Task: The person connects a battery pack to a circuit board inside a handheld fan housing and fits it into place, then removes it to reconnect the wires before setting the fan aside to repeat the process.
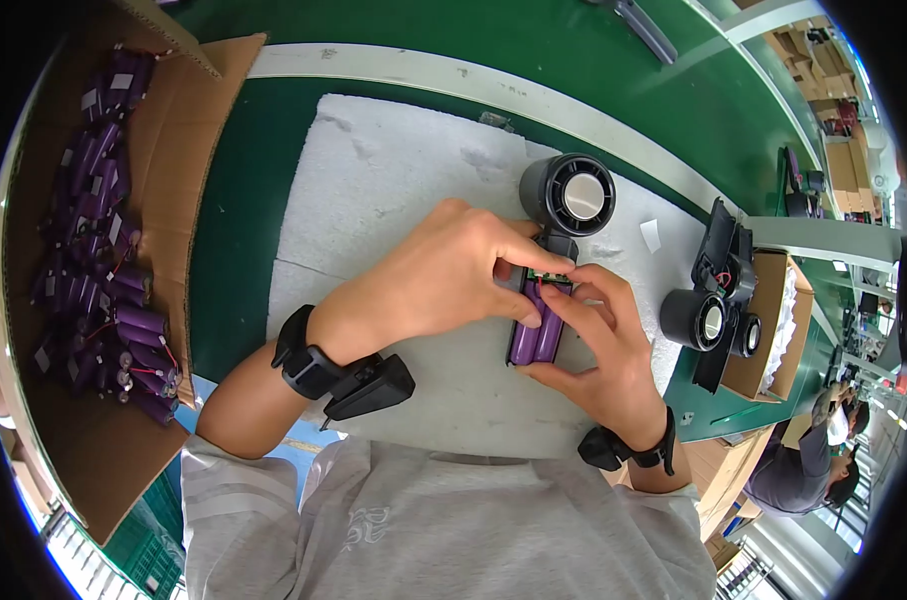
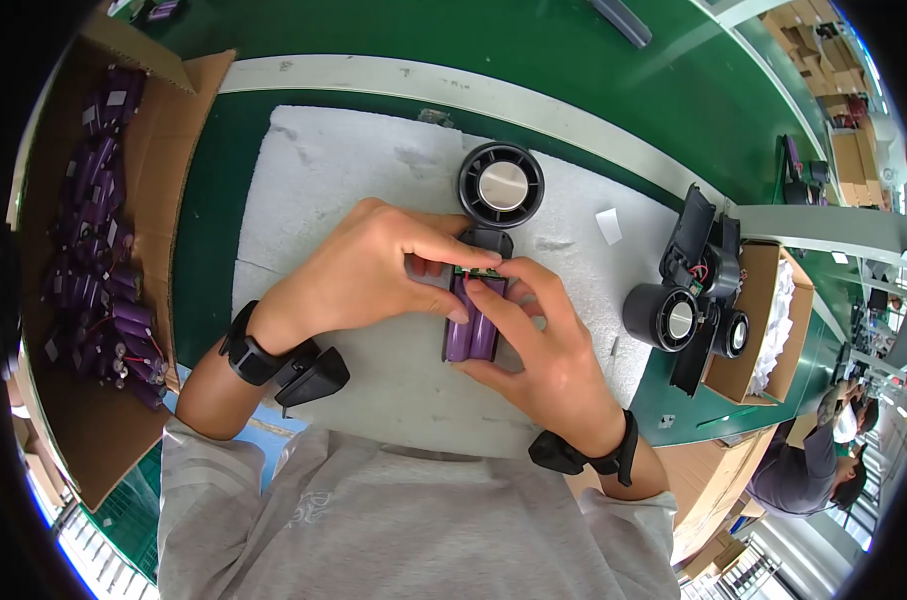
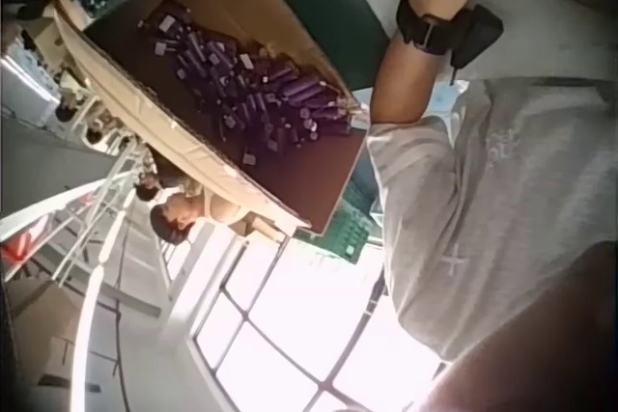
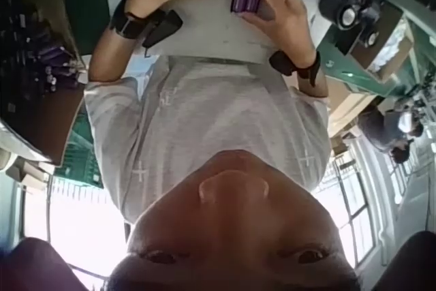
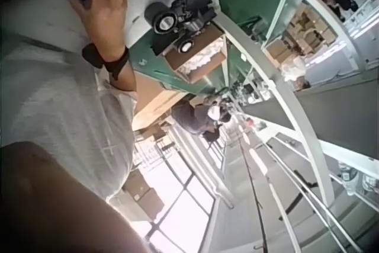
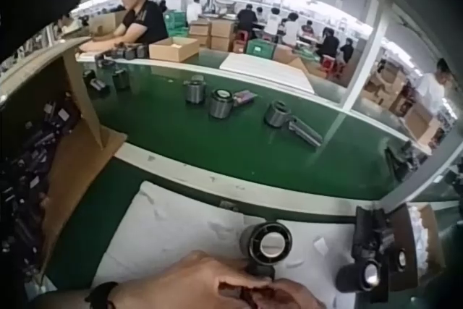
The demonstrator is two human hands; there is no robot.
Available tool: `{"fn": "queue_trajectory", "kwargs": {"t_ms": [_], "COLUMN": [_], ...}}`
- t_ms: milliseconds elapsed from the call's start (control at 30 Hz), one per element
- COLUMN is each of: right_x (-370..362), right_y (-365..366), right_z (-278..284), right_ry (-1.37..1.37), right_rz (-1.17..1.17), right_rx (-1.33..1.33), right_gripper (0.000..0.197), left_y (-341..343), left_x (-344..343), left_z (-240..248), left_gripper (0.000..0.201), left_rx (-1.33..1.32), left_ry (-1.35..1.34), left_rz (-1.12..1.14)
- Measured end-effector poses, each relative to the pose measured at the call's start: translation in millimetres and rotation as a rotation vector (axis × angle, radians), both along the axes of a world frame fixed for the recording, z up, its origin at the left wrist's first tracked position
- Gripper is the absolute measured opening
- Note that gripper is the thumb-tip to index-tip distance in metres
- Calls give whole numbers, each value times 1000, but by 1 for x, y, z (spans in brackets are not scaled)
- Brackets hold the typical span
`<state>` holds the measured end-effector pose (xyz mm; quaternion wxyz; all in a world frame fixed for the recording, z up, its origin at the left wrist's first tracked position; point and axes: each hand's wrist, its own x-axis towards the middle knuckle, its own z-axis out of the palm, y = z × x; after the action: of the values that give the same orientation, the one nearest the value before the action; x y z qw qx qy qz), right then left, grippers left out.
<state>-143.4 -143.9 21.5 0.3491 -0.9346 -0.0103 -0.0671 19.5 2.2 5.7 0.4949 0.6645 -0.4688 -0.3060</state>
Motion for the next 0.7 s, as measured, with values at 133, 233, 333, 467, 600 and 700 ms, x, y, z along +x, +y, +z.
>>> {"fn": "queue_trajectory", "kwargs": {"t_ms": [133,233,333,467,600,700], "right_x": [-6,-4,1,60,60,36], "right_y": [9,8,-1,-24,-24,-39], "right_z": [1,4,8,9,27,38], "right_ry": [-37,-56,-14,-192,-256,-190], "right_rz": [23,40,19,-309,-389,-311], "right_rx": [-141,-224,-212,-437,-481,-448], "right_gripper": [74,74,69,58,53,49], "left_y": [7,7,1,8,16,26], "left_x": [1,0,4,11,40,64], "left_z": [-2,-6,-4,-7,-13,-5], "left_gripper": [46,47,50,49,49,45], "left_rx": [33,3,-23,-139,-102,-87], "left_ry": [51,12,-89,77,103,21], "left_rz": [-38,-21,-12,254,498,688]}}
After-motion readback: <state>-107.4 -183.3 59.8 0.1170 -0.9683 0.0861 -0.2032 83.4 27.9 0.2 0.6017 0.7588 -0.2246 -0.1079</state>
